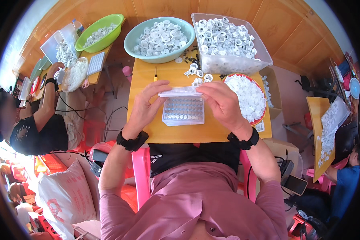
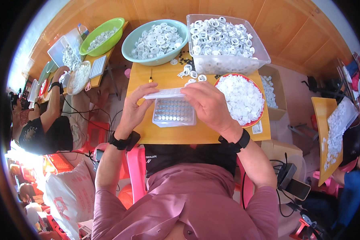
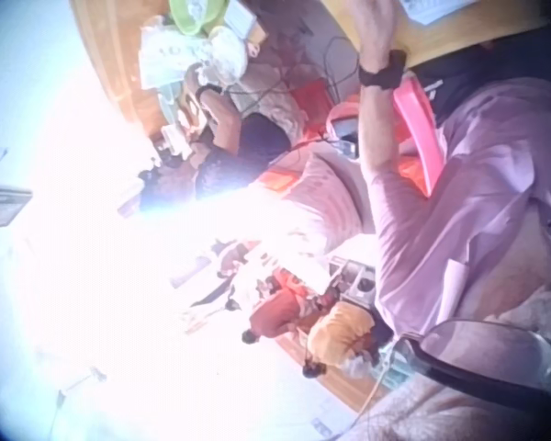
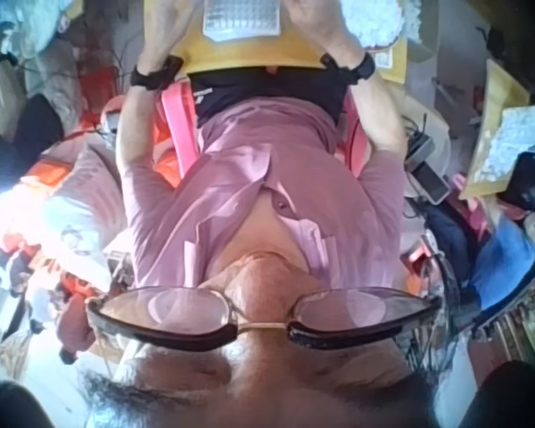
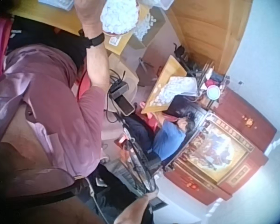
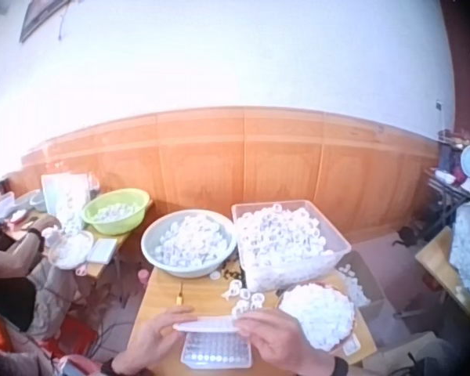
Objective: Assembling small white plastic components into a grid-like tray and checking them.
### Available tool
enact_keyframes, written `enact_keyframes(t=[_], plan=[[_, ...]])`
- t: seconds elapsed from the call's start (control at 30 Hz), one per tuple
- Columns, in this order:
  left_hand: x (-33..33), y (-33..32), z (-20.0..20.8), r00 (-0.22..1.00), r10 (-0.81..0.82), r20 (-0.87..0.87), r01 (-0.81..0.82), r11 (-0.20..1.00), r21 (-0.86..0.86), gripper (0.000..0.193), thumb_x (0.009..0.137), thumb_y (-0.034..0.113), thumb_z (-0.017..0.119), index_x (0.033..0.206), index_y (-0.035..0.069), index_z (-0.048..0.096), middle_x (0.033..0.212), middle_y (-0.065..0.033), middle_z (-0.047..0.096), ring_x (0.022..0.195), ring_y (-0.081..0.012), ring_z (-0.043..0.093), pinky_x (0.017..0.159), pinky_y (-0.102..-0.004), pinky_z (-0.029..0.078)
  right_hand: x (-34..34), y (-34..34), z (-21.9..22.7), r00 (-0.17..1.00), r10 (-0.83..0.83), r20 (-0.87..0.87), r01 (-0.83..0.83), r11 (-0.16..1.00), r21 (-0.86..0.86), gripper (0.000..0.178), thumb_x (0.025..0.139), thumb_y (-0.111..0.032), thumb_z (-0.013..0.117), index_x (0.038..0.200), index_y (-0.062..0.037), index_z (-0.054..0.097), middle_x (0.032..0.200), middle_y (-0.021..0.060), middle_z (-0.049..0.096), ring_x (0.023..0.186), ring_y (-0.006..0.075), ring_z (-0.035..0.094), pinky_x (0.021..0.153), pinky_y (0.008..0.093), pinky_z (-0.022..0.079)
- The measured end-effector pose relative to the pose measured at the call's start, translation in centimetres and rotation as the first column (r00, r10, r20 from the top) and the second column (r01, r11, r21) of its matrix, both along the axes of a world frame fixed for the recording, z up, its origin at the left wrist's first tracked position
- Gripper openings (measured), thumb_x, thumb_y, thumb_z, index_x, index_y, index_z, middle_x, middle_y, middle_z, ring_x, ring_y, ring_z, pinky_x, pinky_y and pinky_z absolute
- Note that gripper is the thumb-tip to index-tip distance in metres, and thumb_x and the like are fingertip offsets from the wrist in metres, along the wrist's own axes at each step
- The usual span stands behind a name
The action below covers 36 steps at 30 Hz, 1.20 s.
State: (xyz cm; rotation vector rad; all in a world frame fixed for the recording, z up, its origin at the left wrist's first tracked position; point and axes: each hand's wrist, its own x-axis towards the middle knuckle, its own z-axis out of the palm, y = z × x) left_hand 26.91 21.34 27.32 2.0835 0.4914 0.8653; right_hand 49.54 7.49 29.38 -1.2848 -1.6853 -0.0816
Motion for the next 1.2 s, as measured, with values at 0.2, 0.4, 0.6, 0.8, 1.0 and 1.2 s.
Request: enact_keyframes(t=[0.2,0.4,0.6,0.8,1.0,1.2], plan=[[1.8,-0.8,3.0,0.999,0.040,-0.009,-0.039,0.996,0.077,0.018,0.090,0.001,0.067,0.107,-0.002,0.071,0.094,-0.0077,0.075,0.090,-0.0139,0.069,0.083,-0.0265,0.052,1.8,-1.3,1.8,0.995,-0.104,-0.010,0.104,0.994,-0.019,0.017,0.084,-0.004,0.073,0.100,-0.0018,0.072,0.091,0.0126,0.071,0.080,0.0279,0.068,0.071,0.0347,0.054],[4.3,-2.3,4.1,0.950,0.085,0.300,-0.010,0.970,-0.241,0.029,0.092,0.005,0.069,0.120,-0.004,0.065,0.093,-0.0074,0.074,0.084,-0.0125,0.068,0.075,-0.0269,0.053,2.9,-2.3,2.8,0.864,-0.166,-0.475,0.016,0.952,-0.305,0.021,0.087,-0.006,0.072,0.106,0.0025,0.070,0.088,0.0082,0.073,0.073,0.0107,0.065,0.066,0.0246,0.050],[3.1,-2.1,3.3,0.992,-0.024,0.123,0.091,0.808,-0.581,0.030,0.095,0.009,0.067,0.121,-0.007,0.064,0.089,-0.0065,0.073,0.076,-0.0089,0.068,0.069,-0.0212,0.052,3.6,-3.0,2.7,0.727,-0.184,-0.662,-0.164,0.889,-0.427,0.036,0.085,-0.007,0.075,0.118,0.0036,0.065,0.100,0.0121,0.071,0.089,0.0146,0.067,0.075,0.0275,0.051],[4.5,-3.7,3.9,0.998,0.037,0.056,0.002,0.820,-0.572,0.032,0.093,0.009,0.070,0.120,-0.007,0.063,0.087,-0.0074,0.073,0.073,-0.0105,0.069,0.065,-0.0214,0.052,0.3,-4.4,4.4,0.937,-0.236,0.258,0.273,0.955,-0.117,0.083,0.063,-0.018,0.089,0.136,-0.0049,0.051,0.137,0.0241,0.048,0.123,0.0413,0.050,0.101,0.0469,0.042],[3.9,-5.3,5.5,0.991,-0.126,0.044,0.134,0.913,-0.385,0.068,0.084,0.020,0.078,0.140,-0.001,0.047,0.112,-0.0171,0.068,0.105,-0.0225,0.065,0.093,-0.0339,0.049,2.7,-5.2,5.2,0.937,-0.314,0.152,0.322,0.946,-0.033,0.082,0.064,-0.017,0.086,0.136,-0.0023,0.048,0.133,0.0241,0.050,0.120,0.0423,0.051,0.101,0.0505,0.041],[2.5,-3.2,2.6,0.872,-0.100,-0.479,0.304,0.878,0.369,0.108,0.056,0.035,0.092,0.146,0.006,0.040,0.153,-0.0237,0.037,0.139,-0.0420,0.039,0.113,-0.0503,0.034,17.6,-11.3,7.7,0.574,-0.819,0.000,0.818,0.573,0.041,0.090,0.070,-0.024,0.086,0.141,0.0054,0.040,0.130,0.0240,0.057,0.120,0.0344,0.058,0.103,0.0413,0.045]])
